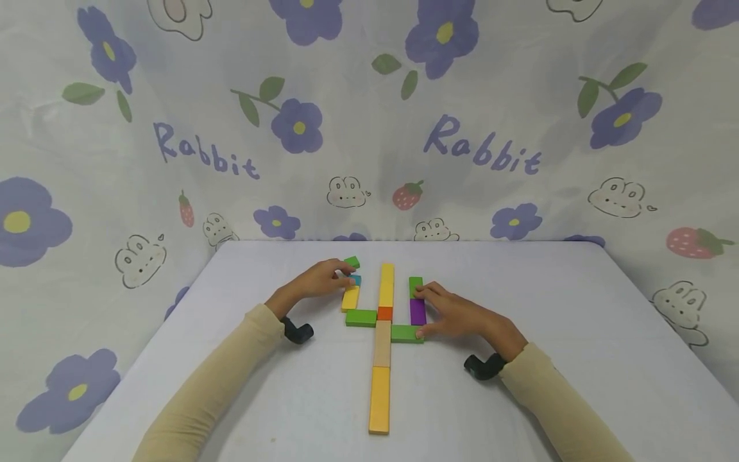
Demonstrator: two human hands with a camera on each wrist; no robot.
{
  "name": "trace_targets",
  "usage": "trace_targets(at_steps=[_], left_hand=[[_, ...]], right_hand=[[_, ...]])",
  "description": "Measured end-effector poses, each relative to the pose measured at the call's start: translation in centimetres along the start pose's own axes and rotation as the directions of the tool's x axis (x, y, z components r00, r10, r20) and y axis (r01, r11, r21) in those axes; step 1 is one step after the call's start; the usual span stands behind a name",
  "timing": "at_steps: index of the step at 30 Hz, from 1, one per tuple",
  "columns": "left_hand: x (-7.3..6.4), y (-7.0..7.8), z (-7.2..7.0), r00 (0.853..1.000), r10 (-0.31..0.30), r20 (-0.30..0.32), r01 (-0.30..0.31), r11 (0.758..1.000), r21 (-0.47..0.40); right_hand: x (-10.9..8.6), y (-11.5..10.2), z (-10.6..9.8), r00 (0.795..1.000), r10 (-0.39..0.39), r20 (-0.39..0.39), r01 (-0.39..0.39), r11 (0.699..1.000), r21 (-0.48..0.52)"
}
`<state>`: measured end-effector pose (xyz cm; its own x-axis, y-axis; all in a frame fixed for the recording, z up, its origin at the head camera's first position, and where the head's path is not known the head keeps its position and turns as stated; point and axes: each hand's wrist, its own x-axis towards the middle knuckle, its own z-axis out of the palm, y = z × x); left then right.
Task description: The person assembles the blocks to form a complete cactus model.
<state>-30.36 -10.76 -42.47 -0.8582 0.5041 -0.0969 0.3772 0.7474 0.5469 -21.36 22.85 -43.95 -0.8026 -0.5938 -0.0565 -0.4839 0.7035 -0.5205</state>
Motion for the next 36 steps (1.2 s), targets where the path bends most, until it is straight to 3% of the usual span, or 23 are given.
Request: trace_targets(at_steps=[10, 15, 22, 29, 32, 36], left_hand=[[1.2, 0.2, -1.6, 0.994, 0.015, -0.107, -0.01, 0.999, 0.048], [2.5, -0.1, -2.0, 0.998, 0.016, -0.058, -0.009, 0.995, 0.104], [4.1, 0.4, -1.4, 0.997, -0.047, 0.057, 0.037, 0.986, 0.161], [4.3, 0.1, -1.2, 0.998, -0.056, 0.006, 0.055, 0.99, 0.127], [4.3, 0.0, -1.5, 0.998, -0.07, -0.005, 0.07, 0.99, 0.119], [4.8, 0.5, -2.2, 0.999, -0.045, -0.03, 0.048, 0.992, 0.113]], right_hand=[[0.0, -0.2, 0.0, 1.0, 0.011, 0.004, -0.011, 1.0, 0.006], [-0.1, -0.3, 0.0, 1.0, 0.007, 0.003, -0.007, 1.0, 0.009], [-0.1, -0.2, 0.0, 1.0, 0.003, -0.001, -0.003, 1.0, -0.007], [0.0, -0.3, 0.0, 1.0, 0.023, 0.008, -0.022, 1.0, -0.019], [0.0, -0.4, 0.0, 1.0, 0.029, 0.004, -0.029, 0.999, -0.021], [-0.1, -0.4, 0.1, 1.0, 0.028, -0.002, -0.028, 0.999, -0.015]])
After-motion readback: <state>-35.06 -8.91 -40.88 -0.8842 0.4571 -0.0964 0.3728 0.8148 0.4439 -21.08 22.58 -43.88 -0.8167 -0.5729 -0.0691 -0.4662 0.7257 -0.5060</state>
